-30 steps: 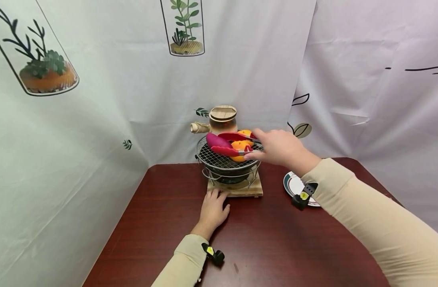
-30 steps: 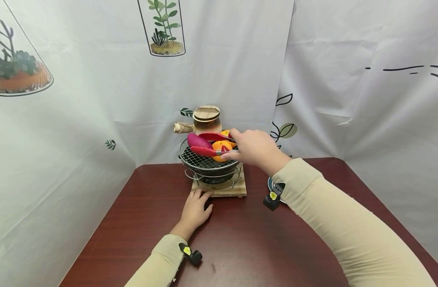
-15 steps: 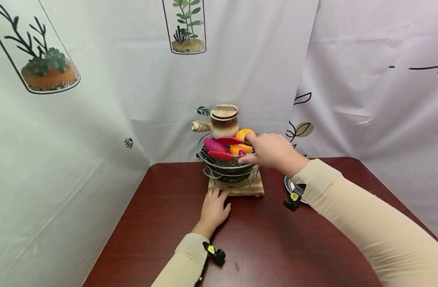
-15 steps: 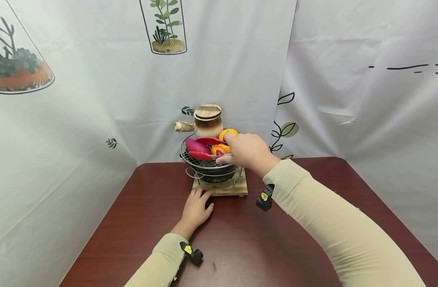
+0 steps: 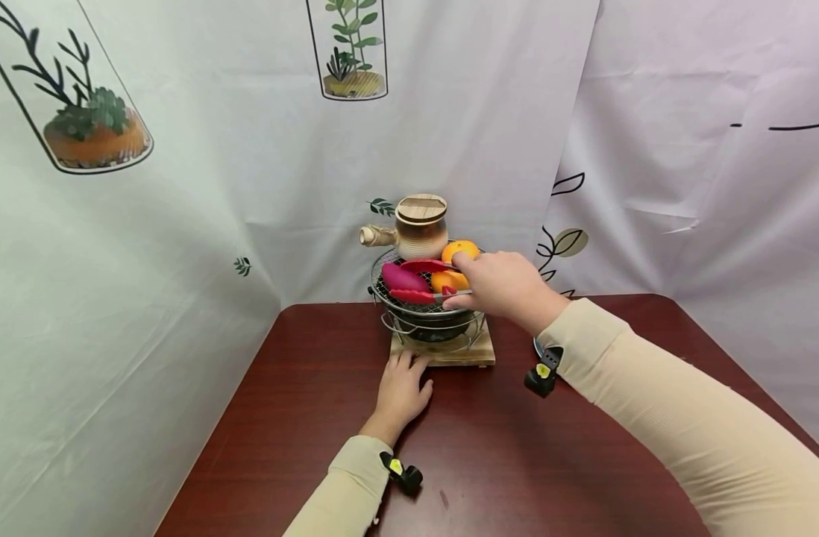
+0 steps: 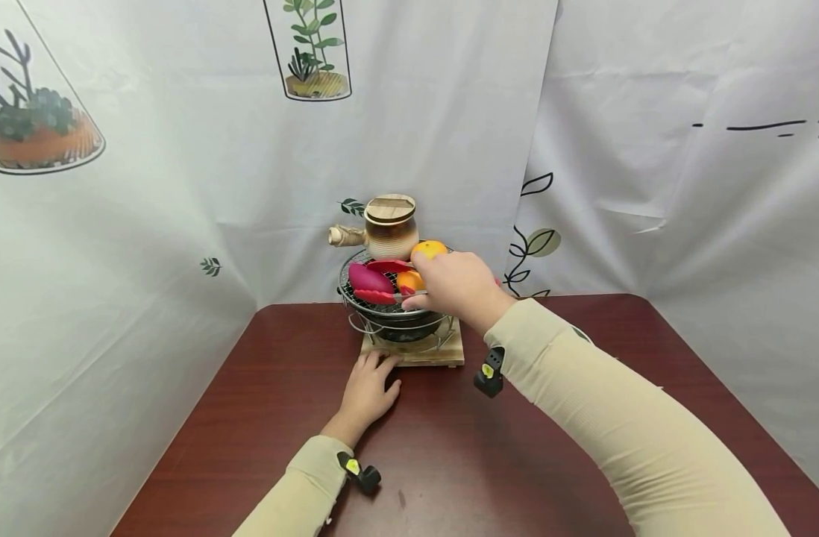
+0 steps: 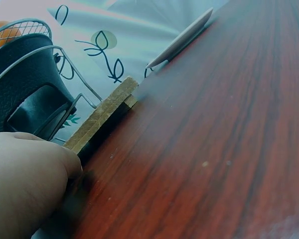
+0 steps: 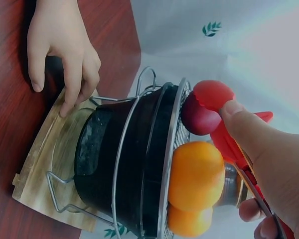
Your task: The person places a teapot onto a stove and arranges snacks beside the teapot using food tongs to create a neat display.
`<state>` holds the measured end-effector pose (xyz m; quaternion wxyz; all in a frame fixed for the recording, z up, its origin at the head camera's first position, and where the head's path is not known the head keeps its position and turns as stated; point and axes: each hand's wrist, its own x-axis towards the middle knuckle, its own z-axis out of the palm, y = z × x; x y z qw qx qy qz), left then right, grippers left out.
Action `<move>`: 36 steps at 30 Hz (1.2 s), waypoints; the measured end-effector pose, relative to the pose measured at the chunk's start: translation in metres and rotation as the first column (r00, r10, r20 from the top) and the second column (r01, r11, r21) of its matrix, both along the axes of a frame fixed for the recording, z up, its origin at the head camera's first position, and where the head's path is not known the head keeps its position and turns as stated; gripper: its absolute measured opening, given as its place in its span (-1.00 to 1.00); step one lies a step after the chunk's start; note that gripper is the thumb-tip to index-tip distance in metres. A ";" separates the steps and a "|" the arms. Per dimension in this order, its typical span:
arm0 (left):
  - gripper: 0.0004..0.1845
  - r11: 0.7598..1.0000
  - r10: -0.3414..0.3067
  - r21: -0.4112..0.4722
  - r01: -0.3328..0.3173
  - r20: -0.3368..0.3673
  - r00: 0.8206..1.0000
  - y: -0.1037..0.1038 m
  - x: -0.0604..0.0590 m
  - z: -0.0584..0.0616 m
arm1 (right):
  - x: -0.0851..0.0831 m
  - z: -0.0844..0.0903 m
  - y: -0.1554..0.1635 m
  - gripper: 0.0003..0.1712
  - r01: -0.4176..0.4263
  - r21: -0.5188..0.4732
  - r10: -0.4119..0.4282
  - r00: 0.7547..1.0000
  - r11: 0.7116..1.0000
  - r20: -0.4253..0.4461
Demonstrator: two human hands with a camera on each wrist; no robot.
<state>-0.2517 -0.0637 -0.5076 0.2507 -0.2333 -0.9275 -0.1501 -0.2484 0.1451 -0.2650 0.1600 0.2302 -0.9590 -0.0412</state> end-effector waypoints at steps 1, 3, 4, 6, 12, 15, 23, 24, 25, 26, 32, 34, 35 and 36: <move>-0.55 1.000 0.000 0.002 0.000 0.002 1.000 0.000 0.000 0.000 | 0.000 0.000 0.000 -0.28 -0.001 0.001 0.001 1.000 1.000 -0.003; -0.55 1.000 0.001 0.003 -0.001 0.004 1.000 0.000 0.000 0.000 | 0.001 0.000 -0.001 -0.28 -0.003 0.002 0.003 1.000 1.000 -0.003; -0.55 1.000 0.002 0.003 -0.002 0.005 1.000 0.000 0.000 0.000 | 0.001 0.000 -0.002 -0.28 -0.005 0.001 0.005 1.000 1.000 -0.003; -0.55 1.000 0.004 0.001 -0.004 0.007 1.000 0.000 0.000 0.001 | 0.001 0.000 -0.003 -0.28 -0.006 0.004 0.006 1.000 1.000 -0.003; -0.55 1.000 -0.007 0.001 0.007 -0.002 1.000 0.001 0.000 0.001 | 0.002 0.000 -0.004 -0.28 -0.007 0.013 0.007 1.000 1.000 -0.020; -0.55 1.000 -0.008 0.004 0.008 -0.007 1.000 0.000 0.000 0.001 | 0.002 0.000 -0.004 -0.28 -0.003 0.015 0.004 1.000 1.000 -0.029; -0.55 1.000 -0.007 0.001 0.007 -0.013 1.000 0.001 0.000 0.001 | 0.002 0.001 -0.004 -0.24 0.002 0.014 -0.002 0.999 1.000 -0.039; -0.55 1.000 -0.006 -0.001 0.006 -0.013 1.000 0.001 0.000 0.002 | 0.002 0.001 -0.004 -0.23 0.005 0.017 -0.005 0.999 1.000 -0.037; -0.55 1.000 -0.006 0.000 0.006 -0.013 1.000 0.001 0.000 0.002 | 0.002 0.002 -0.004 -0.22 0.009 0.018 -0.008 0.999 1.000 -0.032; -0.55 1.000 -0.005 0.000 0.005 -0.014 1.000 0.001 0.000 0.002 | 0.002 0.002 -0.004 -0.22 0.013 0.016 -0.013 1.000 1.000 -0.024; -0.55 1.000 -0.012 0.008 0.012 -0.020 1.000 0.001 0.001 0.001 | 0.001 0.007 0.000 -0.13 0.052 0.007 -0.052 0.998 0.999 0.024; -0.56 1.000 -0.011 0.012 0.012 -0.029 1.000 0.001 0.001 0.001 | 0.001 0.010 0.004 -0.07 0.067 -0.009 -0.067 0.997 0.998 0.036; -0.56 1.000 -0.011 0.013 0.011 -0.032 0.999 0.001 0.001 0.001 | 0.001 0.011 0.006 -0.04 0.078 -0.024 -0.077 0.996 0.997 0.044; -0.56 1.000 -0.009 0.012 0.010 -0.035 0.999 0.001 0.001 0.001 | 0.001 0.013 0.009 -0.03 0.088 -0.040 -0.086 0.995 0.995 0.050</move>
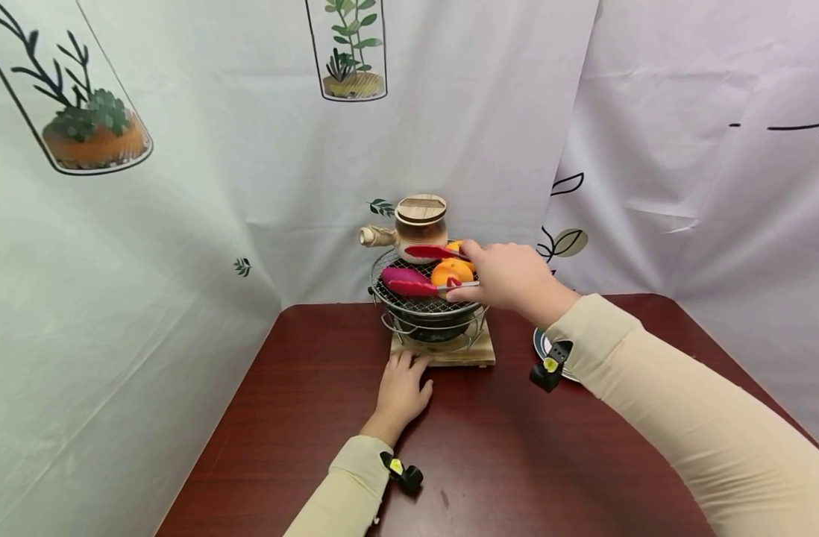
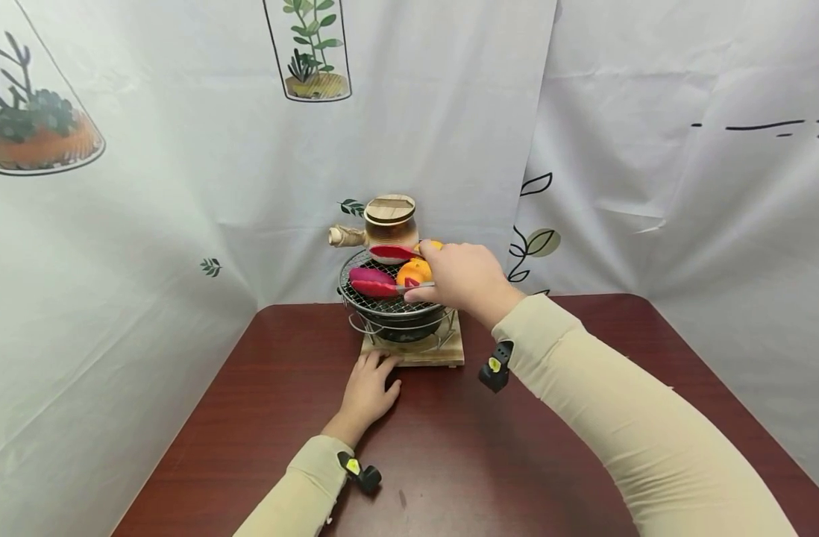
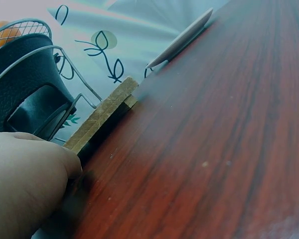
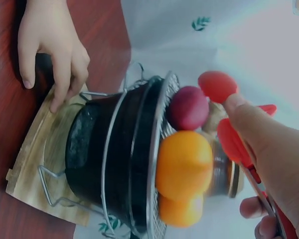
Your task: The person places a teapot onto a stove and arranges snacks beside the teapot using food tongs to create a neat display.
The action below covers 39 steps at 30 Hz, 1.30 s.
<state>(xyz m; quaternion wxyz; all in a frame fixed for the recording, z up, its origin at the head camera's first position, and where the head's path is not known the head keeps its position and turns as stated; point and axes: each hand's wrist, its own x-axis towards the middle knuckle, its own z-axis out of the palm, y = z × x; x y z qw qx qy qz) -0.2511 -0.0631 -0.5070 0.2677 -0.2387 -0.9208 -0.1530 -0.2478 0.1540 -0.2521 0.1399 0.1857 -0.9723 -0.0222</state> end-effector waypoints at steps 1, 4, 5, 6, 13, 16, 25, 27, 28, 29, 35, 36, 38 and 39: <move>-0.56 1.000 -0.001 0.001 0.001 -0.002 1.000 0.000 0.000 0.000 | 0.000 0.001 0.003 -0.01 0.008 -0.018 -0.008 1.000 1.000 0.001; -0.57 1.000 0.003 -0.002 -0.003 0.002 1.000 0.000 0.000 0.000 | 0.000 0.007 0.016 0.01 0.038 -0.081 -0.037 0.999 0.996 0.016; -0.57 1.000 0.005 -0.004 -0.005 0.005 1.000 0.000 0.000 0.000 | 0.000 0.008 0.021 0.02 0.052 -0.096 -0.050 0.999 0.994 0.021; -0.56 1.000 0.006 -0.005 -0.006 0.007 1.000 0.000 0.000 0.000 | 0.000 0.010 0.027 0.03 0.064 -0.107 -0.062 0.998 0.992 0.025; -0.56 1.000 0.014 0.002 -0.014 0.037 0.999 0.000 -0.001 -0.001 | -0.001 0.018 0.068 0.14 0.151 -0.170 -0.145 0.988 0.974 0.047; -0.56 1.000 0.015 0.002 -0.015 0.042 0.999 0.000 -0.001 -0.001 | -0.001 0.015 0.087 0.19 0.187 -0.206 -0.178 0.982 0.961 0.059; -0.56 1.000 0.012 0.005 -0.012 0.055 0.998 -0.001 0.000 -0.001 | -0.001 0.001 0.142 0.34 0.294 -0.233 -0.281 0.956 0.927 0.090; -0.56 1.000 0.014 0.006 -0.015 0.052 0.999 -0.002 0.000 0.000 | -0.001 -0.003 0.154 0.33 0.315 -0.241 -0.301 0.949 0.918 0.095; -0.56 1.000 0.015 0.006 -0.016 0.050 0.999 -0.002 -0.001 0.000 | 0.000 -0.005 0.159 0.32 0.326 -0.245 -0.311 0.945 0.913 0.097; -0.56 1.000 0.016 0.005 -0.017 0.045 0.999 -0.002 -0.001 0.000 | 0.000 -0.007 0.165 0.32 0.337 -0.250 -0.323 0.941 0.908 0.098; -0.57 1.000 0.021 -0.009 -0.020 0.055 0.998 -0.002 0.000 0.001 | 0.005 -0.022 0.200 0.35 0.394 -0.278 -0.377 0.919 0.876 0.115; -0.57 1.000 0.020 -0.011 -0.019 0.064 0.998 -0.001 0.001 0.002 | 0.006 -0.024 0.205 0.35 0.402 -0.282 -0.384 0.915 0.871 0.119; -0.57 1.000 0.022 -0.014 -0.021 0.067 0.998 -0.001 0.002 0.002 | 0.007 -0.029 0.214 0.35 0.418 -0.285 -0.399 0.908 0.863 0.126; -0.57 1.000 0.022 -0.014 -0.021 0.070 0.997 0.000 0.002 0.002 | 0.008 -0.031 0.219 0.34 0.424 -0.285 -0.405 0.906 0.860 0.128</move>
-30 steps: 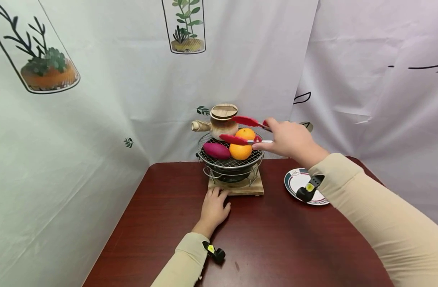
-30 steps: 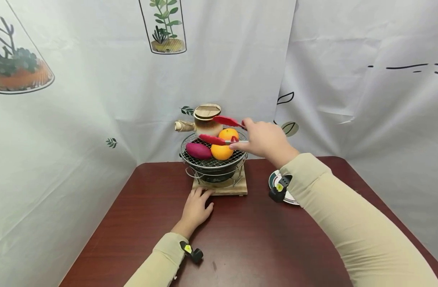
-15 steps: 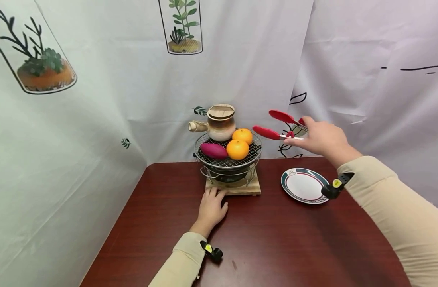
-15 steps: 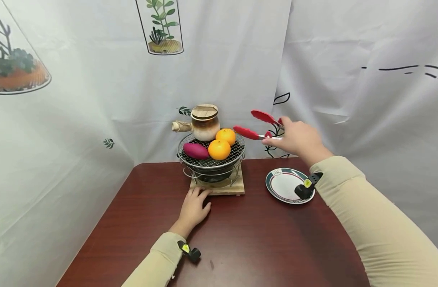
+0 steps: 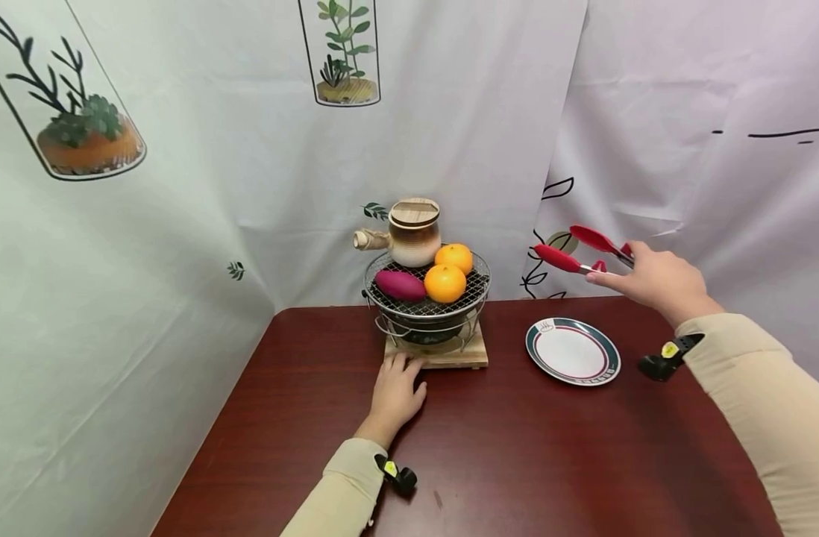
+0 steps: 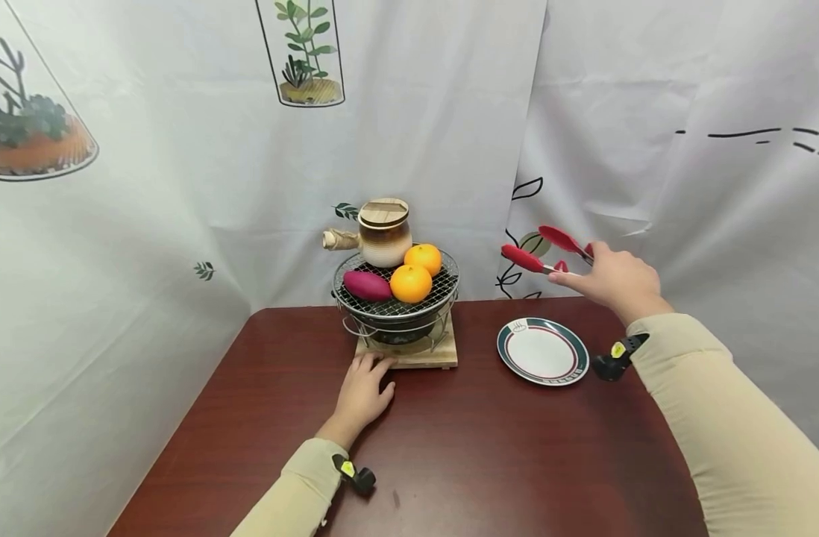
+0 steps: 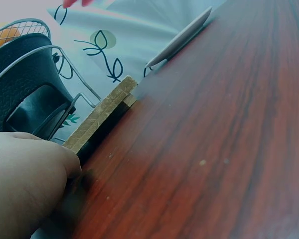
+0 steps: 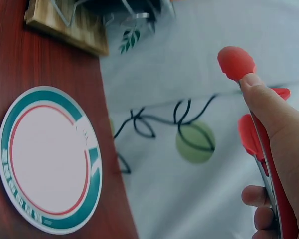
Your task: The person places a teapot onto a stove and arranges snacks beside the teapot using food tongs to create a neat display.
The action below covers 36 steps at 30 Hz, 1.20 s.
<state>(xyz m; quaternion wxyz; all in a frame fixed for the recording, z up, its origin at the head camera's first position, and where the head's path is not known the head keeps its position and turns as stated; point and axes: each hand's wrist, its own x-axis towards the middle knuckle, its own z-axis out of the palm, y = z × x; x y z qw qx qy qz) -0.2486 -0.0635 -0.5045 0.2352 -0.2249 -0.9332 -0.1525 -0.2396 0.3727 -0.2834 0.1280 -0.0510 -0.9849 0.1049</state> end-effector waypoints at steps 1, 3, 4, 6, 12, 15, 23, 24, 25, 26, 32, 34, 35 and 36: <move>-0.57 1.000 0.001 -0.001 -0.001 0.002 1.000 0.000 0.001 0.000 | 0.001 -0.003 0.004 0.33 0.006 -0.001 -0.006 1.000 1.000 0.002; -0.57 1.000 0.003 -0.002 -0.003 0.002 1.000 0.000 0.001 -0.001 | 0.001 -0.009 0.013 0.31 0.022 -0.004 -0.022 1.000 1.000 0.002; -0.57 1.000 0.005 -0.002 -0.005 -0.001 1.000 0.000 0.001 -0.002 | 0.002 -0.011 0.016 0.30 0.029 -0.007 -0.029 1.000 1.000 0.002; -0.57 1.000 0.008 -0.002 -0.008 0.002 1.000 0.000 0.001 -0.002 | 0.003 -0.016 0.023 0.27 0.039 -0.013 -0.039 0.999 0.999 0.001; -0.56 1.000 -0.001 -0.005 0.001 -0.003 1.000 0.001 -0.001 -0.001 | 0.010 -0.026 0.043 0.25 0.050 -0.040 -0.049 0.999 0.998 0.024; -0.56 1.000 -0.005 -0.002 0.005 -0.006 1.000 0.001 0.000 0.000 | 0.013 -0.031 0.051 0.25 0.052 -0.058 -0.049 0.998 0.997 0.040; -0.58 1.000 0.001 0.002 -0.001 0.001 1.000 0.000 0.003 0.000 | 0.019 -0.045 0.069 0.20 0.077 -0.091 -0.069 0.994 0.993 0.091; -0.58 1.000 0.003 0.004 -0.003 -0.007 1.000 0.001 0.003 0.000 | 0.020 -0.047 0.071 0.20 0.081 -0.091 -0.072 0.993 0.993 0.095; -0.58 1.000 0.003 0.006 -0.003 -0.010 1.000 0.001 0.002 0.000 | 0.020 -0.048 0.072 0.19 0.082 -0.090 -0.073 0.993 0.993 0.096; -0.58 1.000 0.004 0.005 -0.004 -0.010 1.000 0.001 0.003 0.000 | 0.021 -0.050 0.074 0.18 0.082 -0.087 -0.074 0.993 0.993 0.095; -0.58 1.000 0.001 0.000 -0.001 0.009 1.000 0.002 0.003 -0.001 | 0.027 -0.060 0.082 0.21 0.077 -0.084 -0.067 0.991 0.993 0.115; -0.58 1.000 0.003 -0.002 -0.003 0.010 1.000 0.001 0.003 -0.002 | 0.028 -0.065 0.085 0.20 0.074 -0.083 -0.063 0.990 0.994 0.124; -0.58 1.000 0.006 -0.004 -0.005 0.009 1.000 0.001 0.002 -0.002 | 0.028 -0.068 0.087 0.19 0.073 -0.084 -0.062 0.990 0.994 0.127; -0.58 1.000 0.005 -0.004 -0.005 0.008 1.000 0.001 0.002 -0.002 | 0.028 -0.070 0.088 0.18 0.075 -0.085 -0.063 0.989 0.994 0.132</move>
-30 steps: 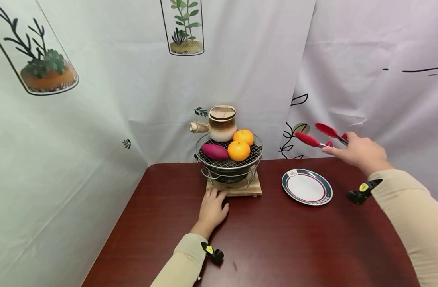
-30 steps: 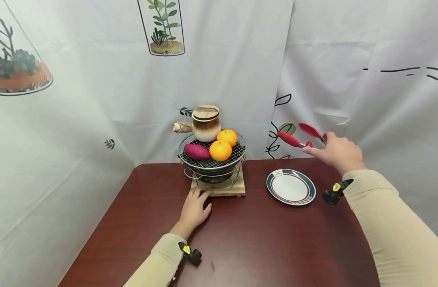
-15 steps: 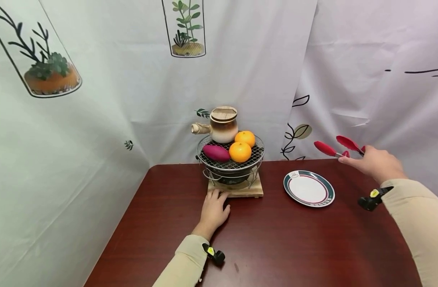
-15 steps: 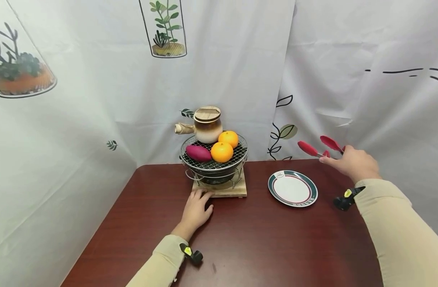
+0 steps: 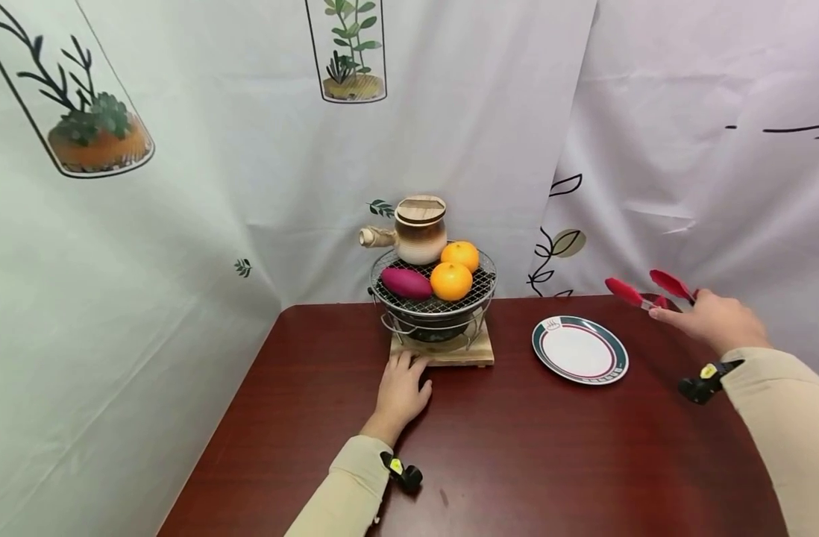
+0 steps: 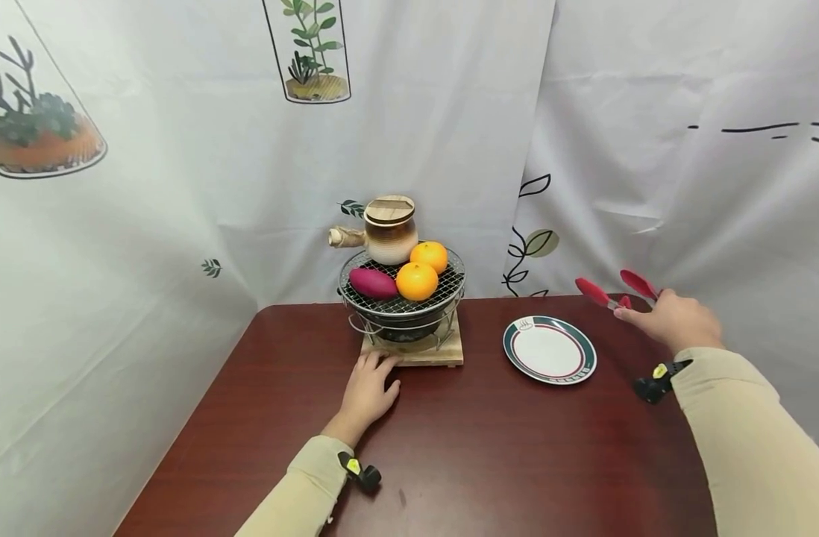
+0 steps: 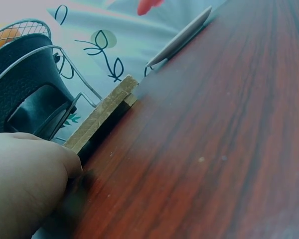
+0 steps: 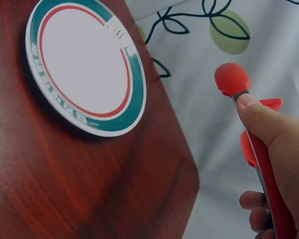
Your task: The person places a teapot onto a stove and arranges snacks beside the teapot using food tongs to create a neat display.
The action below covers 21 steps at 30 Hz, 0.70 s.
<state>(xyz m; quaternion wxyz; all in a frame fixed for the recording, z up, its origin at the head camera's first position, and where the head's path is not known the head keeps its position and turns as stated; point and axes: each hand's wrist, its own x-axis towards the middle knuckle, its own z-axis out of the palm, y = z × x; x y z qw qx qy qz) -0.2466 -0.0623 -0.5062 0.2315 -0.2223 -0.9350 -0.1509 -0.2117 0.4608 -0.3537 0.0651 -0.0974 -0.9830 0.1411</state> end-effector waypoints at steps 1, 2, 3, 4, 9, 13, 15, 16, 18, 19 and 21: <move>-0.57 1.000 -0.001 0.001 0.001 -0.004 1.000 0.000 0.000 0.001 | 0.000 -0.002 0.001 0.18 -0.001 0.002 0.001 1.000 1.000 0.002; -0.57 1.000 -0.004 0.002 0.004 -0.005 1.000 0.000 0.000 0.001 | 0.000 -0.004 0.003 0.17 0.002 0.001 -0.002 1.000 1.000 0.006; -0.57 1.000 -0.006 0.004 0.006 -0.005 1.000 0.000 0.000 0.001 | -0.001 -0.007 0.004 0.17 0.004 0.002 -0.004 1.000 1.000 0.010; -0.57 1.000 -0.007 0.004 0.007 -0.006 1.000 0.000 0.000 0.002 | 0.000 -0.008 0.005 0.17 0.006 0.002 -0.006 1.000 1.000 0.015; -0.57 1.000 -0.012 0.007 0.012 -0.010 1.000 0.000 0.001 0.002 | 0.001 -0.016 0.008 0.09 0.016 0.012 -0.016 0.999 1.000 0.029; -0.56 1.000 -0.017 0.007 0.017 -0.014 1.000 0.000 0.001 0.002 | 0.004 -0.023 0.009 0.03 0.018 0.001 -0.018 0.998 1.000 0.052; -0.56 1.000 -0.019 0.011 0.019 -0.017 1.000 -0.001 0.001 0.001 | 0.005 -0.026 0.009 0.04 0.019 -0.005 -0.019 0.998 1.000 0.066; -0.56 1.000 -0.021 0.013 0.021 -0.019 1.000 -0.001 0.001 0.001 | 0.005 -0.028 0.009 0.04 0.018 -0.007 -0.018 0.997 1.000 0.073; -0.56 1.000 -0.024 0.020 0.024 -0.022 0.999 -0.001 0.001 0.001 | 0.005 -0.030 0.009 0.05 0.020 -0.009 -0.019 0.997 1.000 0.080; -0.56 0.999 -0.023 0.021 0.024 -0.020 1.000 -0.001 0.001 0.000 | 0.004 -0.031 0.009 0.05 0.020 -0.009 -0.019 0.996 1.000 0.084; -0.56 1.000 -0.020 0.020 0.020 -0.015 1.000 -0.001 0.001 0.000 | 0.004 -0.033 0.010 0.05 0.024 -0.010 -0.023 0.995 1.000 0.094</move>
